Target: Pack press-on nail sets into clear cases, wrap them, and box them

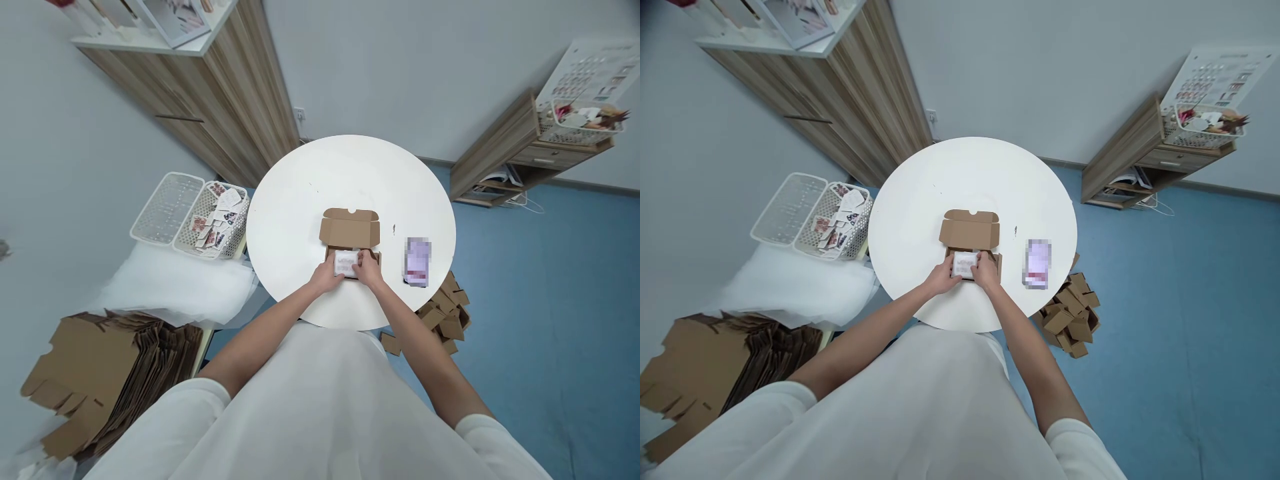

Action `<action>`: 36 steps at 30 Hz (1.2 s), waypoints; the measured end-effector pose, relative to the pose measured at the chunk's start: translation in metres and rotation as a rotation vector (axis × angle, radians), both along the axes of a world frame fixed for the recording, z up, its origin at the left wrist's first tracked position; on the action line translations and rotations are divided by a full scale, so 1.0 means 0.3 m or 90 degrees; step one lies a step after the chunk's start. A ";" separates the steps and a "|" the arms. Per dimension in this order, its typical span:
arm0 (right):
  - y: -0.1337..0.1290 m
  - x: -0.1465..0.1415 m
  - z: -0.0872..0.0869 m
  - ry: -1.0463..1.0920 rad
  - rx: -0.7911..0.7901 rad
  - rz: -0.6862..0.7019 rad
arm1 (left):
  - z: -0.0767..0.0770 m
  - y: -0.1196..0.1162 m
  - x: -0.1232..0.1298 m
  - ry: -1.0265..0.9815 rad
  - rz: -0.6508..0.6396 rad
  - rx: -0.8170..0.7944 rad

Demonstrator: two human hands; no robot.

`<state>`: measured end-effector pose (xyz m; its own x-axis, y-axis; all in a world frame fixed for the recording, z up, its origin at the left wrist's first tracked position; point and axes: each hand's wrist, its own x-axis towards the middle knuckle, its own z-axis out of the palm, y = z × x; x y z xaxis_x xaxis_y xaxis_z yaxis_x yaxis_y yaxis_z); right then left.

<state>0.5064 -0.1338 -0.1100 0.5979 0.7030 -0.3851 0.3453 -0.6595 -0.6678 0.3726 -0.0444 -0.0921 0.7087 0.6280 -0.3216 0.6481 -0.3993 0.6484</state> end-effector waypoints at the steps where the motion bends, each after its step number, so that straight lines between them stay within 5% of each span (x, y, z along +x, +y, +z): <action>1: 0.005 0.000 -0.009 -0.013 -0.017 0.006 | -0.004 0.001 0.003 0.021 -0.022 0.001; 6: 0.015 -0.008 -0.051 -0.055 -0.077 0.020 | -0.022 0.002 0.014 0.103 -0.104 0.004; 15: 0.005 -0.042 -0.055 -0.103 -0.083 0.016 | -0.029 -0.006 -0.022 0.029 -0.125 0.002; 22: -0.062 -0.084 0.009 -0.173 0.101 0.013 | -0.036 0.034 -0.100 -0.123 -0.122 0.061; 26: -0.182 -0.076 0.002 -0.169 0.135 -0.154 | -0.055 0.082 -0.150 -0.123 -0.083 0.074; 30: -0.275 -0.059 -0.049 0.053 0.074 -0.380 | -0.075 0.106 -0.175 -0.060 -0.064 0.016; 36: -0.257 -0.054 -0.086 0.206 0.093 -0.450 | -0.080 0.107 -0.155 -0.051 -0.085 -0.026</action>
<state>0.4902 -0.2110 -0.1357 0.7956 0.2544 -0.5498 -0.3497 -0.5483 -0.7597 0.3259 -0.0123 -0.1161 0.8093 0.5141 -0.2842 0.5367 -0.4506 0.7134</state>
